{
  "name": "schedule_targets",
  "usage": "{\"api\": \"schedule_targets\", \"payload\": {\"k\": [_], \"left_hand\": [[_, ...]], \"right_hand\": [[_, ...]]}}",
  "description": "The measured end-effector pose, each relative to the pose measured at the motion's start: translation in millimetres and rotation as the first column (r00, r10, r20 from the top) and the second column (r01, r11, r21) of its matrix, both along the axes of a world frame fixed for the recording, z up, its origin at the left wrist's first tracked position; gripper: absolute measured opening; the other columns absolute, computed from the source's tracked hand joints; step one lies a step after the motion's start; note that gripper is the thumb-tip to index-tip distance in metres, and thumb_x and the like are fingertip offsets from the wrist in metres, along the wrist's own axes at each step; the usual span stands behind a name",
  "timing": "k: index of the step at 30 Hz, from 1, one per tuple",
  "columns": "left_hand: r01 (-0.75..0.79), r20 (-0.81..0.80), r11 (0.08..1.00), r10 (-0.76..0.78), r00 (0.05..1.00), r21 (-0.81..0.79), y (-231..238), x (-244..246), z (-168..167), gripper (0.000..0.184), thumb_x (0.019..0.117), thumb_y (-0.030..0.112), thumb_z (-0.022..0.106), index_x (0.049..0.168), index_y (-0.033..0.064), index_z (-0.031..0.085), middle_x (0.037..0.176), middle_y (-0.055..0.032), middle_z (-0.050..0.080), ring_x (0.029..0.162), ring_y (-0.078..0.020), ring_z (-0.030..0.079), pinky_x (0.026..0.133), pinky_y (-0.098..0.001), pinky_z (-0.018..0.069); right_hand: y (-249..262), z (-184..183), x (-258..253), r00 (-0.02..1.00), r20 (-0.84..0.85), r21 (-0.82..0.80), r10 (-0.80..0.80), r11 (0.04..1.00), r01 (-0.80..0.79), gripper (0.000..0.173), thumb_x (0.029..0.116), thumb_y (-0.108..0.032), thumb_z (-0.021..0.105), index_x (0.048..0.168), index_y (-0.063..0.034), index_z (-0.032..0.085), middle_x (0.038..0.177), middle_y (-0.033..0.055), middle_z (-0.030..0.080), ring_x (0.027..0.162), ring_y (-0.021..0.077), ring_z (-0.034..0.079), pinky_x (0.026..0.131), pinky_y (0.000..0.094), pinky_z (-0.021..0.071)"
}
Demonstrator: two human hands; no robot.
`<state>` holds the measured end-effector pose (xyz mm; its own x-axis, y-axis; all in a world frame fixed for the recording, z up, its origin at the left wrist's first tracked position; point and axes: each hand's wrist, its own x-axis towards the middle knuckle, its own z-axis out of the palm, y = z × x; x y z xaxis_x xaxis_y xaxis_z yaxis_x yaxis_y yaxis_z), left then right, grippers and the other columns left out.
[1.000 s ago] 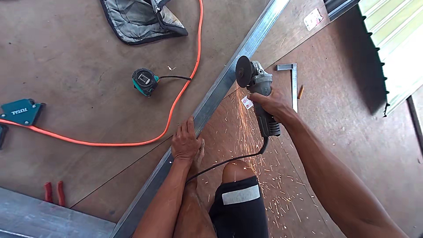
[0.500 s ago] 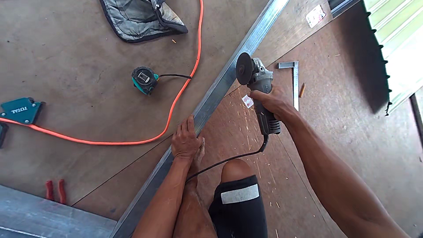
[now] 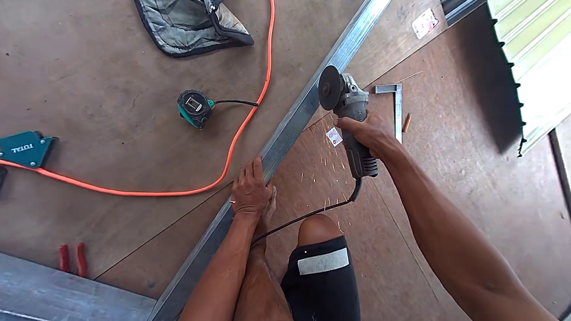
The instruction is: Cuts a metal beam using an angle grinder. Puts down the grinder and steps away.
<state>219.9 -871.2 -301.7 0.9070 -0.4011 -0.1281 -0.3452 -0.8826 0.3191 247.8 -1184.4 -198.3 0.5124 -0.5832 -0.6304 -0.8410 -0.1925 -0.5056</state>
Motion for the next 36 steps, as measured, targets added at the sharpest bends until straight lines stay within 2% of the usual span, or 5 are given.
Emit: {"api": "schedule_targets", "payload": {"k": [10,17,21,36], "left_hand": [[0.0,0.006,1.0,0.0,1.0,0.008,0,0,1,0.07,0.0819,0.036,0.078,0.142,0.0073,0.056,0.129,-0.0151,0.068,0.11,-0.034,0.07,0.079,-0.0494,0.0579],[0.004,0.037,1.0,-0.005,0.999,0.005,-1,1,0,0.07,0.0805,0.036,0.078,0.141,0.007,0.057,0.128,-0.0145,0.068,0.107,-0.0335,0.07,0.077,-0.0488,0.0579],[0.001,0.039,1.0,-0.001,0.999,0.012,-1,0,0,0.07,0.0806,0.037,0.078,0.141,0.0075,0.058,0.129,-0.0139,0.068,0.108,-0.0335,0.07,0.078,-0.0488,0.0579],[-0.001,0.004,1.0,0.001,1.0,0.0,-1,0,0,0.07,0.0806,0.035,0.079,0.142,0.0073,0.057,0.128,-0.0156,0.068,0.105,-0.0341,0.071,0.076,-0.0492,0.058]], "right_hand": [[-1,0,3,1.0,-0.008,-0.002,0.003,1.0,-0.003,0.062,0.0764,-0.044,0.083,0.123,-0.0092,0.061,0.092,0.0132,0.069,0.074,0.0249,0.07,0.068,0.0478,0.0599],[-1,0,6,1.0,-0.01,-0.025,0.013,1.0,-0.013,0.061,0.0754,-0.044,0.083,0.121,-0.0096,0.063,0.093,0.0122,0.07,0.077,0.0243,0.07,0.07,0.0476,0.0585],[-1,-1,9,1.0,-0.014,-0.021,0.018,1.0,-0.018,0.063,0.0769,-0.045,0.083,0.124,-0.0099,0.061,0.095,0.0136,0.069,0.078,0.0257,0.069,0.072,0.0494,0.0579],[-5,-4,12,0.999,0.005,-0.028,0.032,0.999,-0.032,0.061,0.0761,-0.046,0.083,0.121,-0.0094,0.063,0.092,0.0127,0.07,0.076,0.0248,0.07,0.07,0.0484,0.0592]]}}
